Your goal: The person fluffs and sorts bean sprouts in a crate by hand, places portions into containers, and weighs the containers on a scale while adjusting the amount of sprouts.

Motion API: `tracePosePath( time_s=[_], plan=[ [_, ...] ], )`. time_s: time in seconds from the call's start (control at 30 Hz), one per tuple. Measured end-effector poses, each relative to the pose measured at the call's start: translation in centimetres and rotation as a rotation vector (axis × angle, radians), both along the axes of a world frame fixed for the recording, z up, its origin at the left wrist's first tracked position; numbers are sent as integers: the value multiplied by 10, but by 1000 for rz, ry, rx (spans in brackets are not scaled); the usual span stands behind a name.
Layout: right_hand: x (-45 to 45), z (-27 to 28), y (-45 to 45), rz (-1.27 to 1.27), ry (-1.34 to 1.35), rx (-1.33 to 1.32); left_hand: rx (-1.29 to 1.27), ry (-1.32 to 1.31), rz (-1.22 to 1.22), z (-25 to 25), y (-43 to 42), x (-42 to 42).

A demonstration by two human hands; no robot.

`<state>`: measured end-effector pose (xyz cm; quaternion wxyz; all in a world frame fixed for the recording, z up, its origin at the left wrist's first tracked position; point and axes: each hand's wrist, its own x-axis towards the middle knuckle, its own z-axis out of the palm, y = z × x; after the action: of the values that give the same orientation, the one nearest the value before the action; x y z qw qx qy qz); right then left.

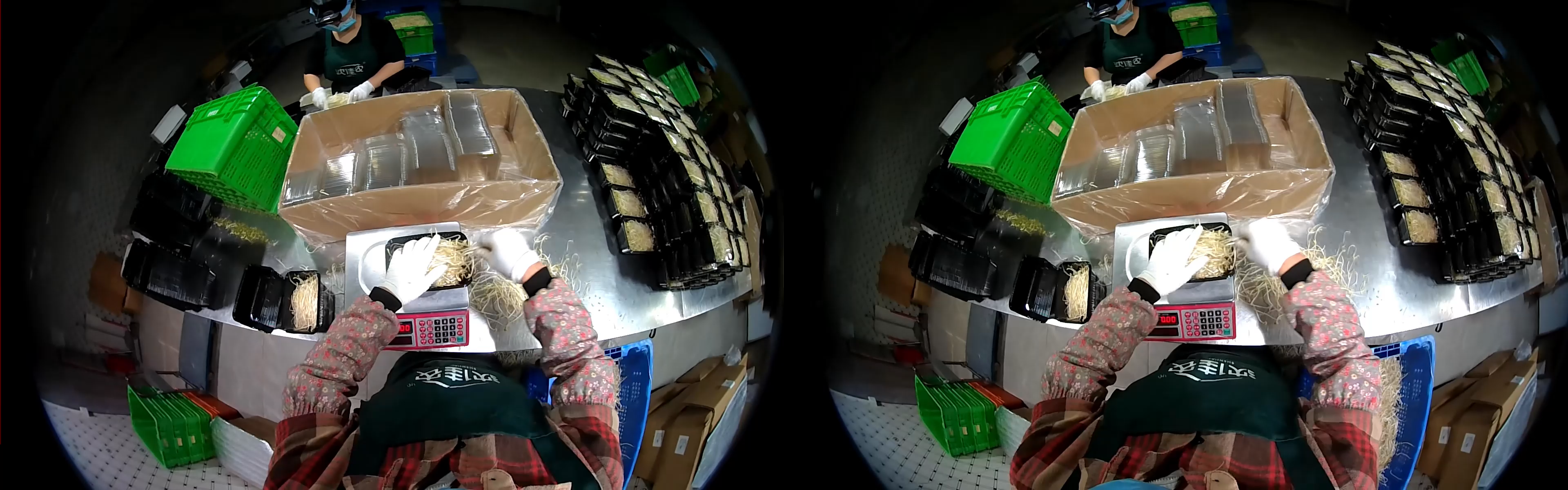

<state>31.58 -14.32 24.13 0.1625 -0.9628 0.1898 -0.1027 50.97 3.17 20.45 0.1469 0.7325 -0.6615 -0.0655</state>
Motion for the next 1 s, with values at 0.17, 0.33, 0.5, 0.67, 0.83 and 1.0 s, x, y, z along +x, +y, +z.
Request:
tracePosePath(
  time_s=[0.17, 0.33, 0.5, 0.67, 0.83, 1.0],
  plan=[
    [-55, 35, -25, -160, -322, 120, -212, 15, -9, 14, 21, 4],
    [-94, -27, -59, -277, 245, -81, -304, 552, 245, 21, 70, 38],
    [-35, 28, -12, -174, 20, 66, -419, 692, 392, -32, 73, 49],
    [60, -19, 61, 123, -146, 78, -365, -21, 133, -37, 23, 5],
    [79, -58, 67, -53, -174, 268, -281, -6, 168, -42, 2, 0],
    [101, -62, 63, -192, -169, 123, -130, -366, 139, -41, -12, 9]
  ],
)
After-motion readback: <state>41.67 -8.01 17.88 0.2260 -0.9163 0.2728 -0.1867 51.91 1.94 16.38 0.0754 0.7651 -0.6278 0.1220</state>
